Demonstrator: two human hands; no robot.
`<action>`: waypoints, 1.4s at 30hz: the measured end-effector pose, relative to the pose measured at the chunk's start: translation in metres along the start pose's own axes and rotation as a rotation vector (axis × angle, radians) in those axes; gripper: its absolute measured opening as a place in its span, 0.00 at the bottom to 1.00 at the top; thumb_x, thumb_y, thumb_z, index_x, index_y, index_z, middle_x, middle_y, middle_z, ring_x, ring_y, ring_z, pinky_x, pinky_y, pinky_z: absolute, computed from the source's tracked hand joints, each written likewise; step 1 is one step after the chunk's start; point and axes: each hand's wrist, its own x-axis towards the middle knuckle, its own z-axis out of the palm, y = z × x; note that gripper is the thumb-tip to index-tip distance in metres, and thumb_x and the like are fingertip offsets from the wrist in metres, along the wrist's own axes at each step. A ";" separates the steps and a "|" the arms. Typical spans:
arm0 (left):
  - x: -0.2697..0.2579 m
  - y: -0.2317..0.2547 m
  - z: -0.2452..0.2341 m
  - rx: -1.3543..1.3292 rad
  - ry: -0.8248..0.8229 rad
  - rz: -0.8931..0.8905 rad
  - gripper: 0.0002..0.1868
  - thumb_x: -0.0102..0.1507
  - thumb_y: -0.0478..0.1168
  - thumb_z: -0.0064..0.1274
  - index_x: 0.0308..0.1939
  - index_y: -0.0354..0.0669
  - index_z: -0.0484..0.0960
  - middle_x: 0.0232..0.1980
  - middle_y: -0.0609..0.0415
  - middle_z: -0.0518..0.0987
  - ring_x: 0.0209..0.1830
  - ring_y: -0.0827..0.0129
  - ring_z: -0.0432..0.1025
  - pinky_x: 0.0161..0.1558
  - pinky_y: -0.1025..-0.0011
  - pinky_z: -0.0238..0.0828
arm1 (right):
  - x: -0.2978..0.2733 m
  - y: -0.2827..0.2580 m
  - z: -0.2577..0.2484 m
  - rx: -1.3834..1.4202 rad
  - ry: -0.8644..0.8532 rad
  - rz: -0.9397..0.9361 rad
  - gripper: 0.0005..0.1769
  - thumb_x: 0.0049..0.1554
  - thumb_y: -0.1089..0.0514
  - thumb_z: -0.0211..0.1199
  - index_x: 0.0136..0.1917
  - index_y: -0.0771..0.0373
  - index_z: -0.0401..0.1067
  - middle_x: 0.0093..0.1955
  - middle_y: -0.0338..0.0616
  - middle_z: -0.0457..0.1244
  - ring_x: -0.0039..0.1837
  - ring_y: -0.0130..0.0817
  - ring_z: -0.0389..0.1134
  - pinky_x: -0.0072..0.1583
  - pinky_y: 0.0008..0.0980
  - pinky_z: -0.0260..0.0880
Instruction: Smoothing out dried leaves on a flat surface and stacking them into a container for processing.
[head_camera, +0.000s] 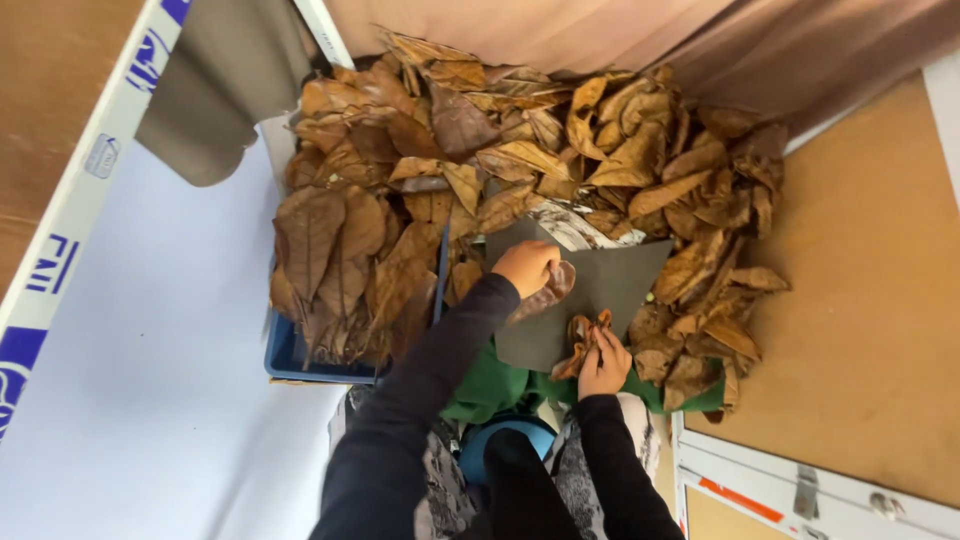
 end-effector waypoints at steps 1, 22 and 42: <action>-0.006 -0.002 0.019 -0.002 -0.007 0.009 0.08 0.57 0.34 0.54 0.33 0.56 0.77 0.38 0.60 0.82 0.47 0.56 0.80 0.48 0.58 0.79 | 0.001 -0.004 -0.007 -0.006 0.007 0.007 0.23 0.61 0.65 0.59 0.64 0.44 0.80 0.61 0.36 0.68 0.58 0.37 0.65 0.63 0.37 0.67; -0.122 -0.043 0.113 0.206 0.422 0.033 0.03 0.55 0.31 0.61 0.31 0.38 0.82 0.41 0.51 0.76 0.57 0.54 0.72 0.58 0.69 0.75 | 0.065 -0.090 0.055 -0.135 -0.488 -0.378 0.23 0.54 0.66 0.63 0.59 0.43 0.80 0.58 0.32 0.69 0.55 0.40 0.68 0.54 0.36 0.76; -0.126 -0.041 0.105 0.125 0.451 0.040 0.13 0.64 0.33 0.55 0.51 0.52 0.84 0.45 0.61 0.78 0.56 0.66 0.72 0.60 0.72 0.73 | 0.151 0.003 0.006 -0.115 -0.274 0.073 0.27 0.59 0.67 0.60 0.65 0.41 0.78 0.63 0.30 0.66 0.64 0.42 0.67 0.64 0.40 0.70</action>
